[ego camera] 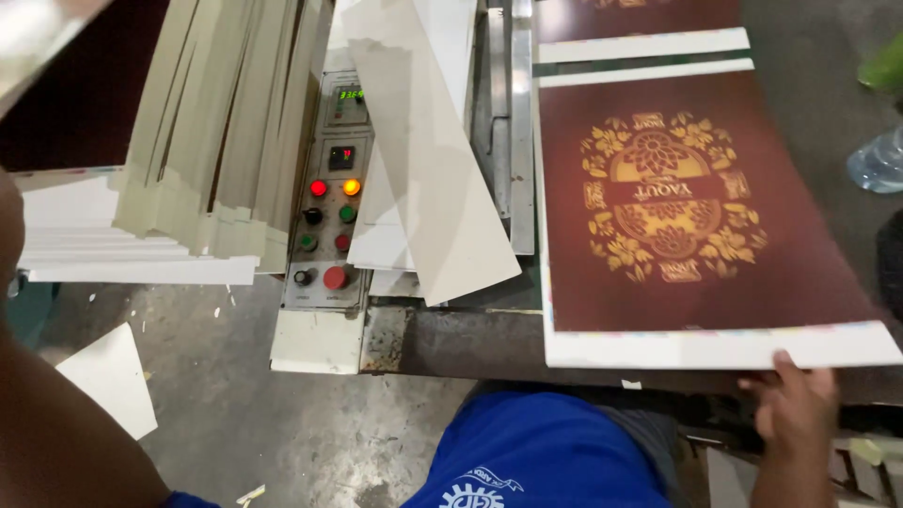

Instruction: The person repeatedly picks up large, brown printed sheets from a stack on the left and places them onto a stack on the right. The worker maintains a fast, rhythmic pace, handling the sheets one by one with both hands.

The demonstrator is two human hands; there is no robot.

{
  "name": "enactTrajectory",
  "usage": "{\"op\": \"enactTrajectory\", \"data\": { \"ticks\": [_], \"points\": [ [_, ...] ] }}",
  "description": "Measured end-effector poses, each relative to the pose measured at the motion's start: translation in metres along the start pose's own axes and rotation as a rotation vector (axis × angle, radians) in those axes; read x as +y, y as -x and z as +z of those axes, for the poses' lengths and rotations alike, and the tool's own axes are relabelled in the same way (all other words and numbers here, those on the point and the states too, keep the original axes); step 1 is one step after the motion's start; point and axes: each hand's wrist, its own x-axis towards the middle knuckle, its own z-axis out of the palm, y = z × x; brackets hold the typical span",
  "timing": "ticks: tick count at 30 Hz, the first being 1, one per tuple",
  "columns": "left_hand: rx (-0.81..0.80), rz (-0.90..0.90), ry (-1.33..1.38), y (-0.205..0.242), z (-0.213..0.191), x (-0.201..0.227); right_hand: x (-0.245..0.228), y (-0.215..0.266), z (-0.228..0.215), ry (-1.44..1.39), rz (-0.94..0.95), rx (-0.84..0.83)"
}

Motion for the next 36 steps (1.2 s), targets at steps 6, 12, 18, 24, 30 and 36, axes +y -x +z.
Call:
{"op": "enactTrajectory", "data": {
  "ticks": [6, 12, 18, 24, 30, 36],
  "points": [
    [0.342, 0.111, -0.137, 0.028, -0.045, 0.077, -0.007, -0.056, 0.061, 0.024, 0.037, -0.012],
    [0.447, 0.281, 0.114, 0.082, -0.118, 0.201, -0.032, -0.067, 0.087, 0.000, 0.107, -0.134],
    [0.448, 0.415, 0.807, 0.134, -0.075, 0.287, -0.064, 0.031, 0.176, 0.170, 0.088, -0.170],
    [0.466, 0.546, 0.782, 0.173, -0.031, 0.389, -0.061, 0.111, 0.253, 0.136, -0.031, -0.973],
    [0.421, 0.702, 0.877, 0.179, -0.025, 0.395, 0.050, 0.085, 0.239, 0.385, -0.286, -0.791],
    [0.531, 0.561, 0.738, 0.139, -0.028, 0.307, -0.007, 0.071, 0.207, -0.276, 0.196, -0.473]
  ]
}}
